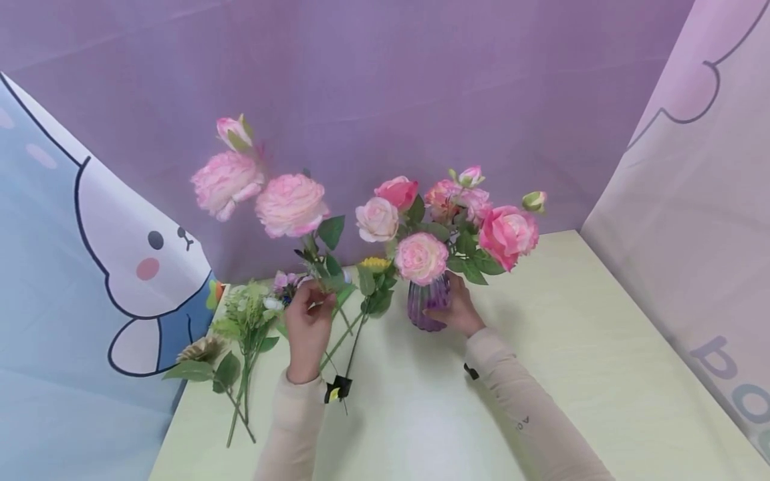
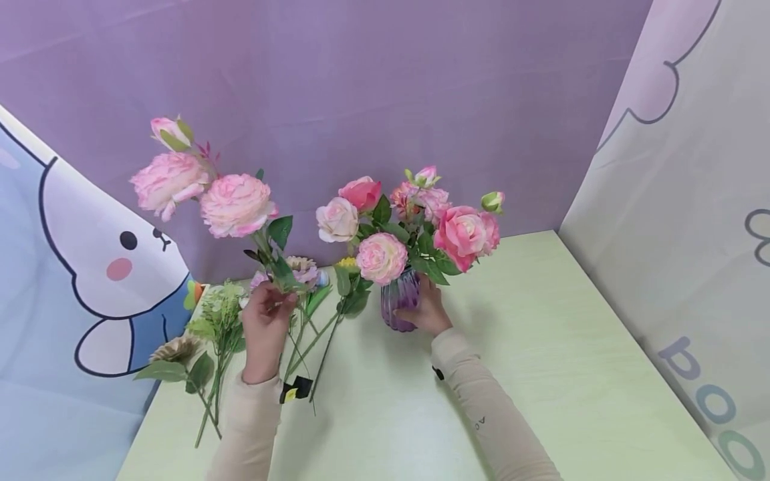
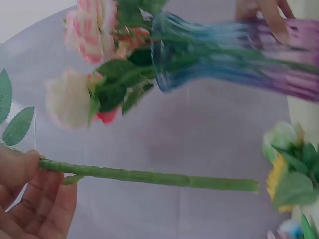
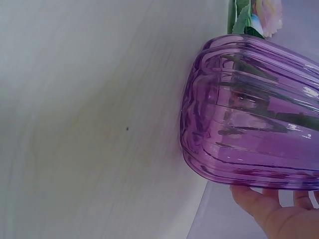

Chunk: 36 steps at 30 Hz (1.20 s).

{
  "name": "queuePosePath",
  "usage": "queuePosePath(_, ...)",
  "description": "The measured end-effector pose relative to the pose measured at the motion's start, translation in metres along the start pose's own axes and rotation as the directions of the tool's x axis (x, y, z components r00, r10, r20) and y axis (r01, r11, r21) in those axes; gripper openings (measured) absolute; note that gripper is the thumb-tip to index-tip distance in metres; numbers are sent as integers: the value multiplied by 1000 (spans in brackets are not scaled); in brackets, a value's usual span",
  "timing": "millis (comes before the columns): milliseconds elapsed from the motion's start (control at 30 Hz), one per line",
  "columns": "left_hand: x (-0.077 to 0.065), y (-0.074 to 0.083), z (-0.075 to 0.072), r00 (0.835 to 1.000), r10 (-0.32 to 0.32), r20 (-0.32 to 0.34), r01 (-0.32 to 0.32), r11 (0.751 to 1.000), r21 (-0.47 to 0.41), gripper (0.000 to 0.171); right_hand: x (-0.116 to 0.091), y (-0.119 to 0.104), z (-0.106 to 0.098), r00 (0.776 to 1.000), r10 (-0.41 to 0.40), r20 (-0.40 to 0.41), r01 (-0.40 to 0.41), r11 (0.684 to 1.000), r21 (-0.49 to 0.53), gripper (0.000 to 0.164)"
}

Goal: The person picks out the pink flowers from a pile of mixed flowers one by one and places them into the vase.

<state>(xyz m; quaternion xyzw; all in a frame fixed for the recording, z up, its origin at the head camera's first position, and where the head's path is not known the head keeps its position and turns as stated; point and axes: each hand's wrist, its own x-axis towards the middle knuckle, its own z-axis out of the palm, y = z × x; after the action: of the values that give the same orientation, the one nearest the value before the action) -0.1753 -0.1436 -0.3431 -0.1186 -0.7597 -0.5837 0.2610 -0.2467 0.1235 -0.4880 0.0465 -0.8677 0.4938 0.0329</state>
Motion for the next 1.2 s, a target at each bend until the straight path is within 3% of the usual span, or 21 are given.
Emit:
queuePosePath(100,5,7,11,998,64,-6,-64,998,-20,10,0,0,0,1000,6,-1,-6,1000,-5,100)
queuePosePath(200,10,20,23,996,85,0,-85,996,-37,10,-2,-1,0,999,-26,-20,26,1000,-3,100)
queuePosePath(333,19,25,38,992,128,8,-126,988,-90,12,-4,-3,-1,996,-76,-49,76,997,-1,99)
queuePosePath(600,39,28,64,976,212,-38,-216,963,-164,14,-2,-2,-2,1000,-10,-4,10,1000,-5,100)
queuePosePath(667,45,22,71,971,231,-63,-239,953,-188,15,-1,-2,-2,1000,1,-1,-1,1000,-11,100)
queuePosePath(867,58,4,89,972,215,-97,-234,930,-284,16,-2,-3,-2,1000,18,8,-18,1000,-8,101)
queuePosePath(1200,66,7,104,973,213,-88,-231,904,-361,17,-2,-2,0,1000,-11,0,11,1000,-11,99)
